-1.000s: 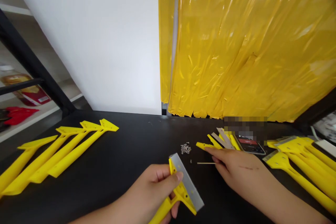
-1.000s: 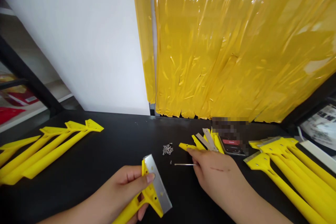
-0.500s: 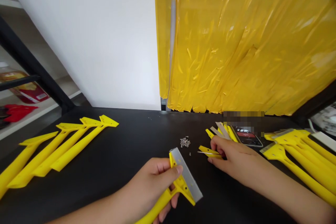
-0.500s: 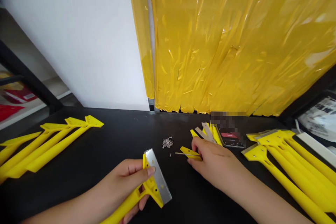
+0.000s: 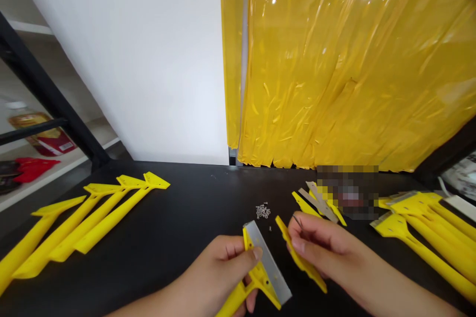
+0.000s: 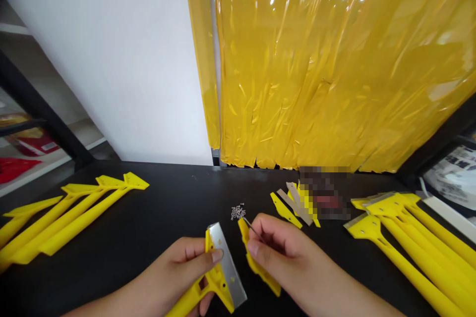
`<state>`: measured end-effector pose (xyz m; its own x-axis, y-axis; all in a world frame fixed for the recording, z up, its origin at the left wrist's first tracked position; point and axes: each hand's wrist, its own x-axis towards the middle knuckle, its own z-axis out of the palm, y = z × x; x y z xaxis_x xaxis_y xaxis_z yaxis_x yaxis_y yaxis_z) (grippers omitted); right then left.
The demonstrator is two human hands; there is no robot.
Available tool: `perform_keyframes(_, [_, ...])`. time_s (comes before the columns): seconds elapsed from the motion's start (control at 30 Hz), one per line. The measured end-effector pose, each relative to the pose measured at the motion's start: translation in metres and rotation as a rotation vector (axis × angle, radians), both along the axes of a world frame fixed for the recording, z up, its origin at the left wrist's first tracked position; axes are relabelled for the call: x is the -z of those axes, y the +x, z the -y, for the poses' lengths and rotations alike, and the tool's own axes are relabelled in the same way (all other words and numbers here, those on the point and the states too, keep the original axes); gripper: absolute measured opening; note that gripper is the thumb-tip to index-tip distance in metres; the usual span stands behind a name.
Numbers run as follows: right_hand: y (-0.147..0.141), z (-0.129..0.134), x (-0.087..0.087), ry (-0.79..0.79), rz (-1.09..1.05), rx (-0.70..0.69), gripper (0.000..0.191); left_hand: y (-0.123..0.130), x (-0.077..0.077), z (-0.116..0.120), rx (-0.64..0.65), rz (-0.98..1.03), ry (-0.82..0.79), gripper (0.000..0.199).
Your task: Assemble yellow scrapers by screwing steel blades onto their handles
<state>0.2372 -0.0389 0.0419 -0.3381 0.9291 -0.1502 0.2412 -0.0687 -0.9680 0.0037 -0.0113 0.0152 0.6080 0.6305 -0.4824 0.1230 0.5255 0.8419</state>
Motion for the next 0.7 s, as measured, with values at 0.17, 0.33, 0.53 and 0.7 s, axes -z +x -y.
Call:
perform_keyframes(0.17, [-0.016,0.007,0.018,-0.058,-0.27,-0.005,0.041,0.001,-0.004,0.005,0.016,-0.006,0.007,0.043])
perform_keyframes(0.33, [-0.022,0.003,0.028,-0.097,-0.303,0.016,0.034,0.005,-0.004,0.006,-0.006,0.016,-0.003,0.041])
perform_keyframes(0.53, [-0.026,0.001,0.036,-0.118,-0.269,-0.027,0.042,0.007,0.0,0.008,-0.017,0.023,0.061,0.042])
perform_keyframes(0.7, [-0.029,0.001,0.04,-0.112,-0.232,-0.022,0.044,0.004,0.001,0.011,-0.01,0.081,0.11,0.044])
